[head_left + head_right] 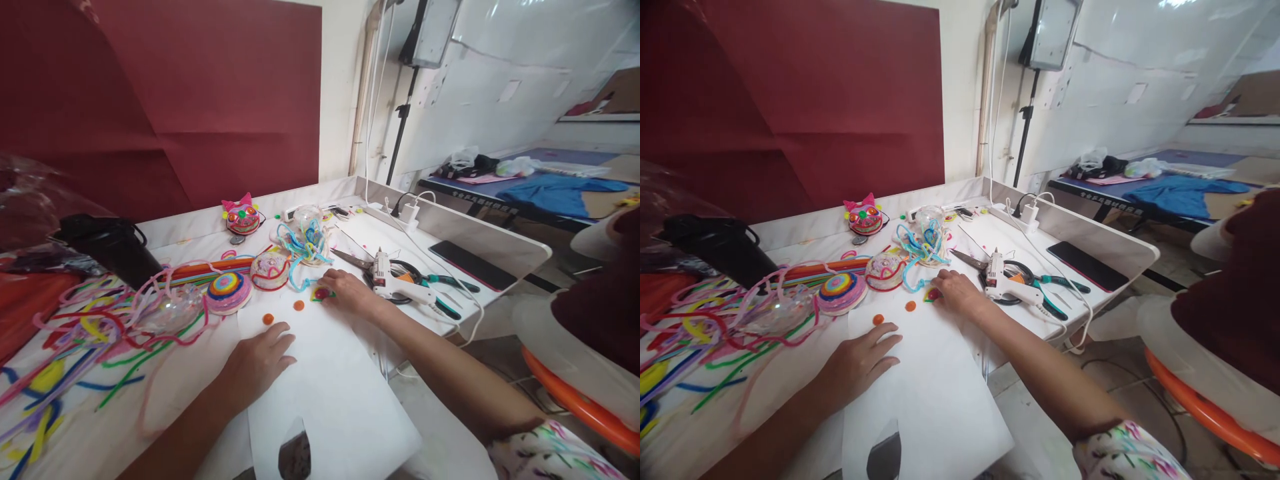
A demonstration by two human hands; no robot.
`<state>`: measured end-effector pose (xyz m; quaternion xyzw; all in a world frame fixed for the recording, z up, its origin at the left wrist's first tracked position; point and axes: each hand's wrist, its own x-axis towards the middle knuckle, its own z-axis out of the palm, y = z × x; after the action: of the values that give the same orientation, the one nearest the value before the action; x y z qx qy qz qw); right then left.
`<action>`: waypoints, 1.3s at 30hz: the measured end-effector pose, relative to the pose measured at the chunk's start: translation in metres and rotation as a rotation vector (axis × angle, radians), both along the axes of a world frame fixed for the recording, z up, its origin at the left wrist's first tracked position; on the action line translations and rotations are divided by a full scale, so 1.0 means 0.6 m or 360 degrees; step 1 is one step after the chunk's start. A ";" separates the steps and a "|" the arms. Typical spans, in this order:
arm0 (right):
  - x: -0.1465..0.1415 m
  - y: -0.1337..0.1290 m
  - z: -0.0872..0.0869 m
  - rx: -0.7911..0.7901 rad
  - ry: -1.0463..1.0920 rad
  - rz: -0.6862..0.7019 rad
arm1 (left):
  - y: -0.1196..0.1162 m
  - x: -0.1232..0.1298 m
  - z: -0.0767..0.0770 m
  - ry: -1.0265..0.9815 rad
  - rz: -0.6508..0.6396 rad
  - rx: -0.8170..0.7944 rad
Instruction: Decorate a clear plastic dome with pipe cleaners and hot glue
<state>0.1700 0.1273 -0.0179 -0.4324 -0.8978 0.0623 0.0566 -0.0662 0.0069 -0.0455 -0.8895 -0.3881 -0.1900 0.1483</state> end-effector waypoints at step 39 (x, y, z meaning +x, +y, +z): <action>0.020 0.007 0.005 -0.0262 0.0173 -0.0096 | 0.002 -0.007 -0.021 -0.0009 0.0023 -0.0176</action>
<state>0.1820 0.1314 -0.0148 -0.4584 -0.8717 0.1575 0.0715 -0.0701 0.0083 -0.0580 -0.8931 -0.4048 -0.1697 0.0991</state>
